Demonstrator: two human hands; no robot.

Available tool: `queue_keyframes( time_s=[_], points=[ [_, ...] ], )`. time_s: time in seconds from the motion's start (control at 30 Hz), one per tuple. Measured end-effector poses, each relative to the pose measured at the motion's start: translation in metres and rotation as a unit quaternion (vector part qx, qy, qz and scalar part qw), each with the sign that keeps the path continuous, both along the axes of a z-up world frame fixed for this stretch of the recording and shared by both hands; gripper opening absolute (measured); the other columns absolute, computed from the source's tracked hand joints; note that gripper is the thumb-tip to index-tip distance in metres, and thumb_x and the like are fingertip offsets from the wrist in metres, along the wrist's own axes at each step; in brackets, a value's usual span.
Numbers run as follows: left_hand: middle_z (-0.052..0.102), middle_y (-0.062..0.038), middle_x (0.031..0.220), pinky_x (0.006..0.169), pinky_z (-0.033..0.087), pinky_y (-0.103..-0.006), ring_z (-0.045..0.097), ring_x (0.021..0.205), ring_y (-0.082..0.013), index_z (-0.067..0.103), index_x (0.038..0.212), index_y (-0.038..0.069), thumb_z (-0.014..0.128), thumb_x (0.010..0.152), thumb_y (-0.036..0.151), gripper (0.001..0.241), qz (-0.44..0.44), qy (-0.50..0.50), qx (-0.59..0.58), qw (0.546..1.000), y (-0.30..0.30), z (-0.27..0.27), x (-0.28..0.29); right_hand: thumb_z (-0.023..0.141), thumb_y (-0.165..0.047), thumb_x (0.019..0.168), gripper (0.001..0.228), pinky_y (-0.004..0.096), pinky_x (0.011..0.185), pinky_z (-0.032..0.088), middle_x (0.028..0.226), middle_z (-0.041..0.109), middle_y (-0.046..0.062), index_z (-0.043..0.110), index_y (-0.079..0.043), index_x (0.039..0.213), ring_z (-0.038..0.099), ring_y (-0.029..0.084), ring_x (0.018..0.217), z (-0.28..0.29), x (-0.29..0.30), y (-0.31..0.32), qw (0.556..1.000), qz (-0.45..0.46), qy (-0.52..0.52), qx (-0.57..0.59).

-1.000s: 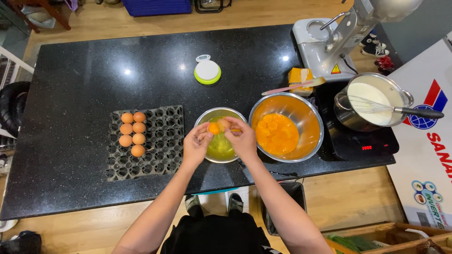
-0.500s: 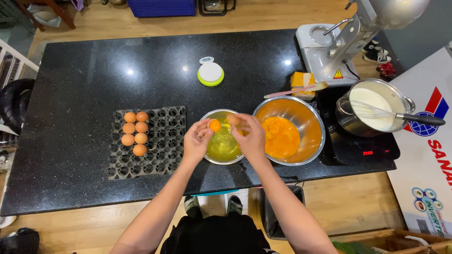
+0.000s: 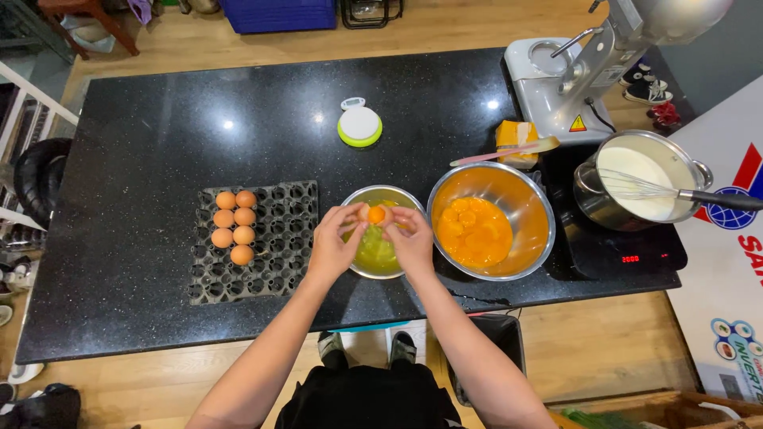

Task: Cracking eggs and separating the yolks from the whites into different bowls

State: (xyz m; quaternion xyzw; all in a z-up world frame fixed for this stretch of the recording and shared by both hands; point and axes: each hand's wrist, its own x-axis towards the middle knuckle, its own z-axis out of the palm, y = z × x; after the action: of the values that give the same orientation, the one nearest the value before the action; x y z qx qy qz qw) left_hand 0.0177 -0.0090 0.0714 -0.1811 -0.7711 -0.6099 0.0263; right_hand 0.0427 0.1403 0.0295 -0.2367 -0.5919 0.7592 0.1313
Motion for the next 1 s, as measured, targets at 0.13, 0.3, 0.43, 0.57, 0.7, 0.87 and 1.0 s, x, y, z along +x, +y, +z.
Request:
queue_keyframes(
  time_s=[0.13,0.3,0.43,0.57,0.7,0.87,1.0],
  points=[
    [0.066,-0.018,0.114,0.091,0.061,-0.0401,0.069,0.109,-0.0379,0.068,0.128,0.000,0.072,0.093,0.001,0.035,0.001,0.036,-0.032,0.999,-0.001,0.005,0.000,0.079,-0.002,0.083,0.040,0.034,0.080,0.065,0.115,0.068,0.022,0.067,-0.006,0.122,0.073,0.023,0.094,-0.016,-0.004,0.005,1.000,-0.004,0.006,-0.014],
    [0.064,-0.016,0.112,0.092,0.062,-0.0368,0.069,0.109,-0.0349,0.067,0.127,0.000,0.069,0.095,0.003,0.033,0.007,0.083,-0.145,0.986,-0.009,0.000,-0.004,0.078,-0.003,0.084,0.040,0.032,0.082,0.065,0.115,0.068,0.020,0.065,-0.005,0.122,0.071,0.019,0.094,0.000,-0.004,0.010,1.000,-0.012,0.010,-0.012],
    [0.064,-0.016,0.110,0.090,0.063,-0.0375,0.071,0.106,-0.0339,0.067,0.126,0.002,0.069,0.091,0.000,0.035,-0.017,0.069,-0.200,0.977,-0.013,-0.009,-0.014,0.076,-0.001,0.084,0.040,0.032,0.084,0.064,0.118,0.067,0.022,0.066,-0.005,0.122,0.071,0.022,0.098,0.021,-0.003,0.017,1.000,-0.005,0.019,0.018],
    [0.064,-0.020,0.110,0.091,0.062,-0.0379,0.070,0.106,-0.0372,0.067,0.126,-0.002,0.069,0.092,-0.002,0.035,-0.008,0.024,-0.133,0.991,-0.010,-0.010,-0.013,0.075,0.000,0.084,0.039,0.032,0.083,0.065,0.117,0.068,0.021,0.066,-0.006,0.121,0.073,0.022,0.097,0.032,-0.002,0.023,0.999,-0.004,0.015,0.040],
    [0.063,-0.023,0.114,0.093,0.061,-0.0402,0.068,0.110,-0.0405,0.065,0.129,-0.003,0.068,0.092,-0.002,0.036,-0.012,-0.009,-0.086,0.996,-0.005,0.002,-0.007,0.076,0.000,0.085,0.037,0.034,0.082,0.065,0.116,0.068,0.023,0.066,-0.005,0.120,0.075,0.025,0.096,0.013,-0.002,0.030,0.998,0.003,-0.001,0.057],
    [0.063,-0.022,0.111,0.090,0.062,-0.0409,0.070,0.106,-0.0411,0.066,0.128,-0.002,0.070,0.092,-0.001,0.036,-0.019,-0.025,-0.040,0.999,0.001,0.001,-0.005,0.073,-0.001,0.085,0.037,0.032,0.081,0.065,0.113,0.069,0.022,0.065,-0.004,0.122,0.074,0.023,0.093,-0.002,-0.004,0.035,0.999,0.021,-0.002,0.039],
    [0.063,-0.022,0.111,0.089,0.062,-0.0431,0.069,0.107,-0.0424,0.066,0.128,-0.001,0.071,0.091,0.000,0.037,-0.019,-0.047,0.008,0.999,0.007,-0.002,-0.005,0.064,0.001,0.087,0.038,0.034,0.080,0.065,0.105,0.069,0.021,0.063,-0.002,0.125,0.073,0.024,0.088,0.000,-0.002,0.037,0.999,0.034,0.007,0.005]
  ],
)
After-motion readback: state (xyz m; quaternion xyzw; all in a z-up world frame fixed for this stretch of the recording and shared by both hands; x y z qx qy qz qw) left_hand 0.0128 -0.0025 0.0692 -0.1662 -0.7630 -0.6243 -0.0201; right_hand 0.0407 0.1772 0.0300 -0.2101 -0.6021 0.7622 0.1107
